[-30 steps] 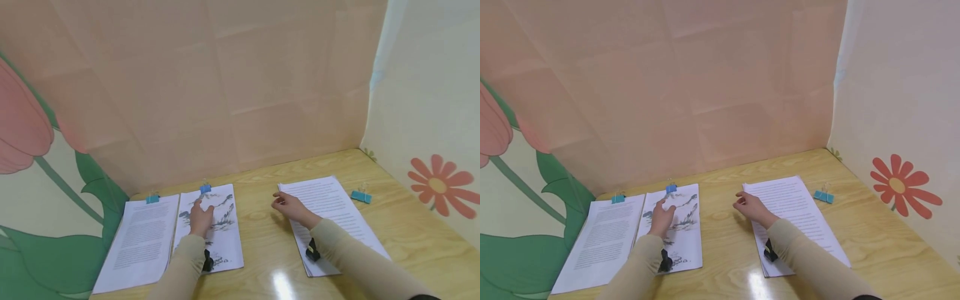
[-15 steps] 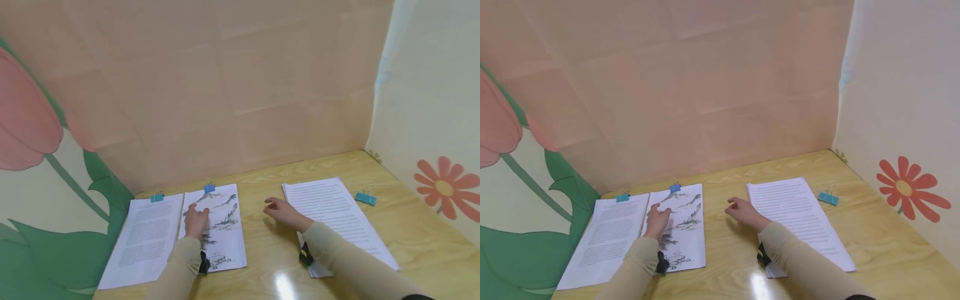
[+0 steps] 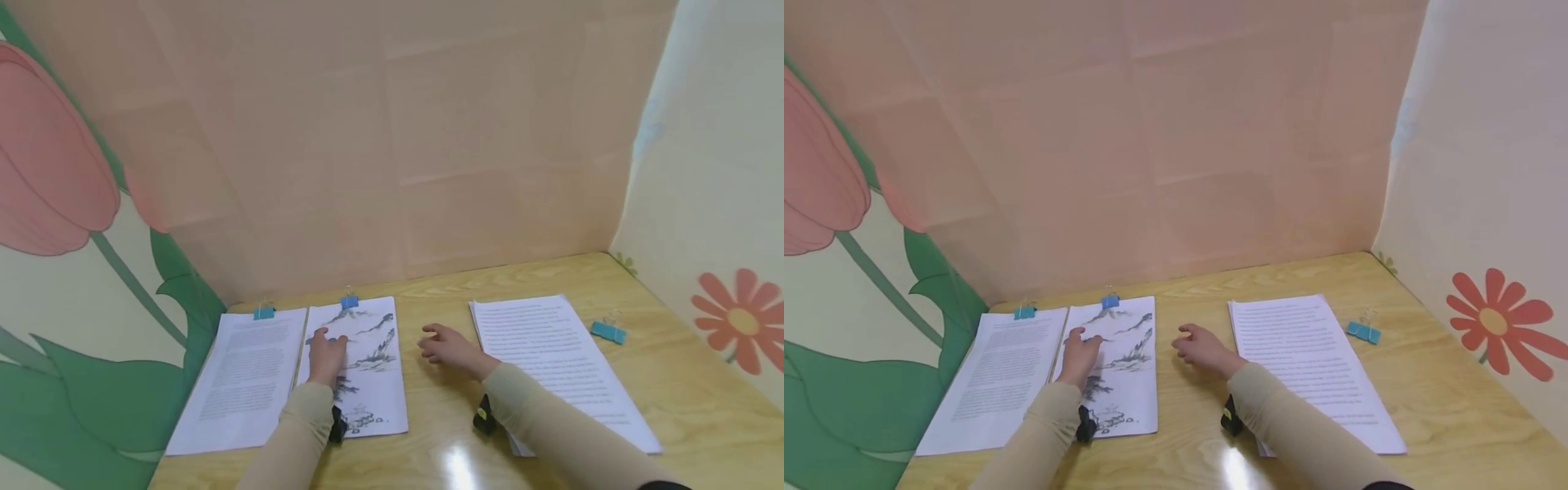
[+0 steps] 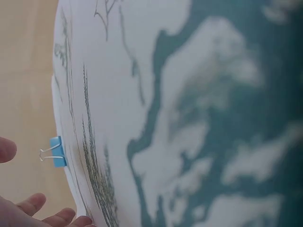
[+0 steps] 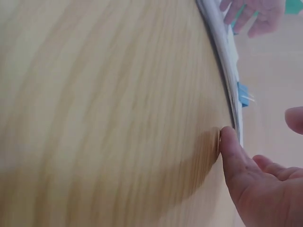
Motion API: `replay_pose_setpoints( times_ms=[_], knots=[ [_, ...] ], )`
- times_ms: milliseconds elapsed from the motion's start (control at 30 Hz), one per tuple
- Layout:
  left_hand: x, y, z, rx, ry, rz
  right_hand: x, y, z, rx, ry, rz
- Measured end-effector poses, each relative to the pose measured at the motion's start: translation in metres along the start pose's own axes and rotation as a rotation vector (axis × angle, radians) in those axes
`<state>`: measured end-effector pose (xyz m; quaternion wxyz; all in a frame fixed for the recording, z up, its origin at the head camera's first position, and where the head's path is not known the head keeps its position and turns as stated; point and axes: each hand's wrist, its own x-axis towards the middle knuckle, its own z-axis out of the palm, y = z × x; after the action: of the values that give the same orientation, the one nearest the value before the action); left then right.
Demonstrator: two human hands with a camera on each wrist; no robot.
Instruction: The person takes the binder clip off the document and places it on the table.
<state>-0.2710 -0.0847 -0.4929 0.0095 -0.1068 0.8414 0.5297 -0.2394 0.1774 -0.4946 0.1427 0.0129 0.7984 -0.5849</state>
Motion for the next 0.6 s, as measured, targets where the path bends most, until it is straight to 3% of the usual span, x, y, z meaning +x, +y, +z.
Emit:
replay_pose_setpoints(
  times_ms=[333,600],
  knots=[
    [0.002,-0.004,0.002,0.027,0.002,-0.015,0.012,-0.004,0.021,0.24,-0.023,0.096],
    [-0.001,-0.001,0.003,-0.018,-0.022,-0.007,0.019,-0.008,0.034,0.393,-0.046,0.135]
  ],
)
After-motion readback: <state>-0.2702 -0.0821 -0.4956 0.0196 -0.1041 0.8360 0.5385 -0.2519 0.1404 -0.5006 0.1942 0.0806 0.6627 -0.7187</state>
